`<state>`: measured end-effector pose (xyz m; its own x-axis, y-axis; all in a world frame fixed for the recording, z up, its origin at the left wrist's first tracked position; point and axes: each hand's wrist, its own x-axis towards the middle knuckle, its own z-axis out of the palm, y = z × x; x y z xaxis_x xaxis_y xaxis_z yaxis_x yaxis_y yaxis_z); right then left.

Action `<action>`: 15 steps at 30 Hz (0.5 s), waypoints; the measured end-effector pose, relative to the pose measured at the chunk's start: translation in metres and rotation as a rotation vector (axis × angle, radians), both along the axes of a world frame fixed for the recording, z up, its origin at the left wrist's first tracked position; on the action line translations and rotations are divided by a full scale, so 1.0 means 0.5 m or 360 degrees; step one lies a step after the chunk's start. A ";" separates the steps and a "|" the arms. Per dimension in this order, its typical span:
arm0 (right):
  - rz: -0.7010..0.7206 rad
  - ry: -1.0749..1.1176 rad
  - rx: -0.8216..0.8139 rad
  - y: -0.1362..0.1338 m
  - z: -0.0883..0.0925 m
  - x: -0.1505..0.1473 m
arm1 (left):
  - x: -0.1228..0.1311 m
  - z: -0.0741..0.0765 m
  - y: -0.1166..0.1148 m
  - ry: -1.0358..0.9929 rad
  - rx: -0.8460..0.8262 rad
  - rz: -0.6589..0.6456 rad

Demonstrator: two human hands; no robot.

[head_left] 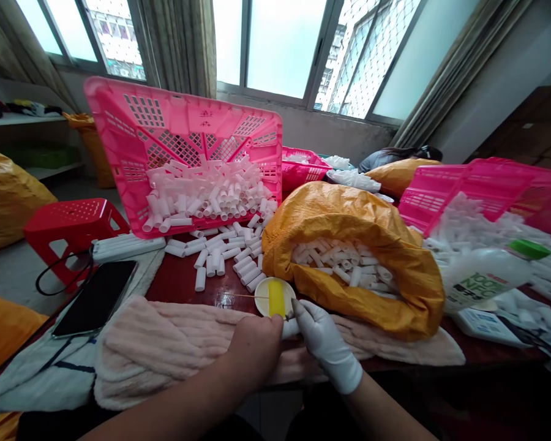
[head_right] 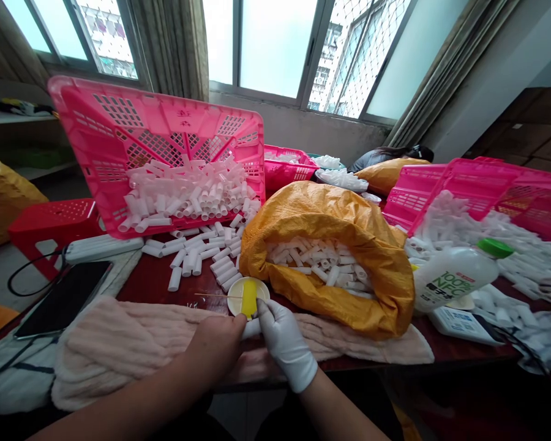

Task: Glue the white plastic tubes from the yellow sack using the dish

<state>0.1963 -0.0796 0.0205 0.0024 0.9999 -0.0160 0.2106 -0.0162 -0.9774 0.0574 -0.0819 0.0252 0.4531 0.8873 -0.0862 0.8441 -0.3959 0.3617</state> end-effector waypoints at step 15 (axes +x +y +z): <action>0.0091 0.0469 0.0066 -0.111 0.000 0.057 | 0.022 0.013 -0.030 -0.1380 -0.1458 -0.0381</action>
